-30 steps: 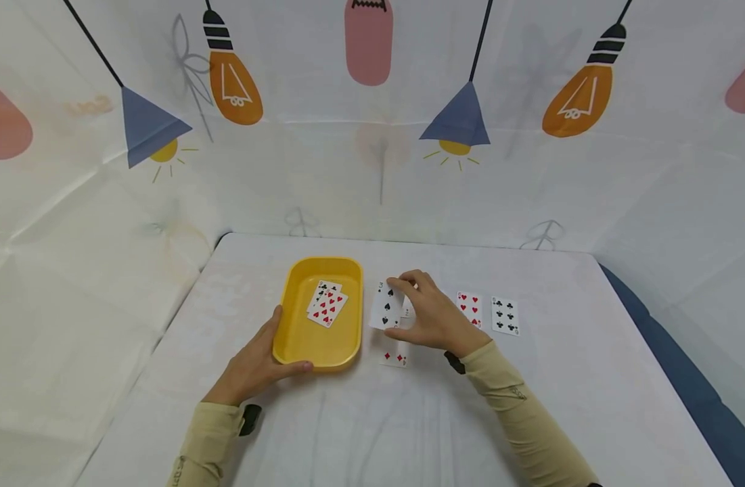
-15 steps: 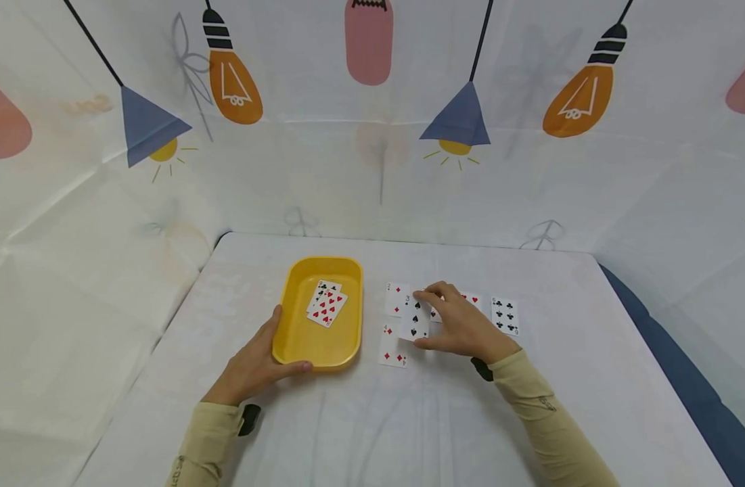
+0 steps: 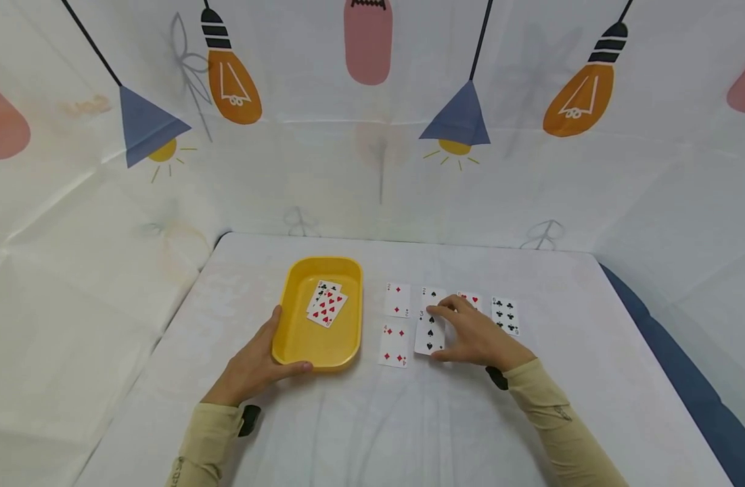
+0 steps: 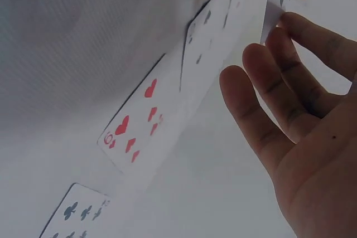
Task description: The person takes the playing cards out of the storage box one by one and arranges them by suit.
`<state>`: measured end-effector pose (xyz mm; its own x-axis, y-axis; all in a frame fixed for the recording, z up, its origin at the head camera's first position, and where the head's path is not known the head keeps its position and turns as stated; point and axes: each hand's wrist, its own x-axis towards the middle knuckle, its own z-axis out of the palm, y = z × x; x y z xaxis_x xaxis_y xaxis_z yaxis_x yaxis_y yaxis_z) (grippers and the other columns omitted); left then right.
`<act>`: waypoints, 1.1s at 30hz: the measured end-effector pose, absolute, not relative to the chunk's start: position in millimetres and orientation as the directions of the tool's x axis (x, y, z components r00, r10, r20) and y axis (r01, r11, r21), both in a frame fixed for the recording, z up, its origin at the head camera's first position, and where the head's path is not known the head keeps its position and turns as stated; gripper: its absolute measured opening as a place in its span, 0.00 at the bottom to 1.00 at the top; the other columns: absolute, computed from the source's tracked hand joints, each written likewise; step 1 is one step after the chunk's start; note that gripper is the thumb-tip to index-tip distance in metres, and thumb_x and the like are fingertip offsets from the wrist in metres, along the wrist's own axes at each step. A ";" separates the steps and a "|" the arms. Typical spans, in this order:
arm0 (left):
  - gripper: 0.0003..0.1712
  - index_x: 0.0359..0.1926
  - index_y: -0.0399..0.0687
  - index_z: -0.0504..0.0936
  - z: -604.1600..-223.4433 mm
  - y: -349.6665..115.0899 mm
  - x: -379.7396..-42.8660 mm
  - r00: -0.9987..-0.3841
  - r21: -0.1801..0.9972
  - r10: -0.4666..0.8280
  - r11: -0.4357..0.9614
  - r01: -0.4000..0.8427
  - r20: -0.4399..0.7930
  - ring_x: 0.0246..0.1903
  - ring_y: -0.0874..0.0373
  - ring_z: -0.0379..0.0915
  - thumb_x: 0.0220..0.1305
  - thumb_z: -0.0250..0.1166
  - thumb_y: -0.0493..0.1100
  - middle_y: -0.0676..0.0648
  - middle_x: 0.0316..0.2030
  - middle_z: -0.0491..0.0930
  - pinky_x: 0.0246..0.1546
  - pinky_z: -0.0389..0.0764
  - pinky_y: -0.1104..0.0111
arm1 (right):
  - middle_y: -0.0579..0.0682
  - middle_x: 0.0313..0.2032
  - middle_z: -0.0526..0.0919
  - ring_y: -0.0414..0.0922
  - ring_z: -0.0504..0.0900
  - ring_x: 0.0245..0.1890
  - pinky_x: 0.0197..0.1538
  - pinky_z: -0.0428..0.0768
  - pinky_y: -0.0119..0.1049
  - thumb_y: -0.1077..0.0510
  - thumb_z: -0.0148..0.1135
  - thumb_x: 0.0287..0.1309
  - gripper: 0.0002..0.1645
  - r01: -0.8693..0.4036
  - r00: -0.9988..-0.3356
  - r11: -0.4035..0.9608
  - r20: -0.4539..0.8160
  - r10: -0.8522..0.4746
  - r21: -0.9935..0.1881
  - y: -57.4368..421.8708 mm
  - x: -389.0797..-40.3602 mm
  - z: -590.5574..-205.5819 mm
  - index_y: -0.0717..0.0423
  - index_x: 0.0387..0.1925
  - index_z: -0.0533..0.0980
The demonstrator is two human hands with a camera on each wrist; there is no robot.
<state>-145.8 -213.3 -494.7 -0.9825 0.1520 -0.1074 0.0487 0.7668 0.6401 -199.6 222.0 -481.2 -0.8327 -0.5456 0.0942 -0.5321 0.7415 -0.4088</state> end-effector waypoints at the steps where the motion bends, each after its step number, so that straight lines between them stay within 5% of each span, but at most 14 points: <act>1: 0.81 0.82 0.50 0.33 -495.0 -213.4 -145.8 -0.983 0.640 0.151 0.767 0.048 -0.107 0.75 0.40 0.51 0.44 0.74 0.77 0.41 0.80 0.45 0.68 0.60 0.39 | 0.47 0.56 0.72 0.44 0.75 0.53 0.53 0.80 0.43 0.42 0.84 0.41 0.50 -0.528 -0.833 0.743 0.079 -0.548 -0.410 222.5 -198.6 -482.3 0.51 0.66 0.74; 33: 0.81 0.82 0.52 0.32 -498.2 -215.2 -146.4 -0.983 0.644 0.156 0.763 0.059 -0.096 0.75 0.41 0.51 0.43 0.73 0.78 0.42 0.80 0.45 0.69 0.61 0.40 | 0.52 0.55 0.71 0.48 0.74 0.51 0.49 0.80 0.47 0.45 0.80 0.43 0.48 -0.547 -0.806 0.773 -0.046 -0.590 -0.320 218.4 -190.0 -496.0 0.55 0.66 0.72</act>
<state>-146.4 -215.2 -498.2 -0.9831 0.1562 -0.0956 0.0586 0.7628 0.6440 -190.0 218.4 -496.0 -0.8063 -0.5896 -0.0465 -0.5470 0.7733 -0.3205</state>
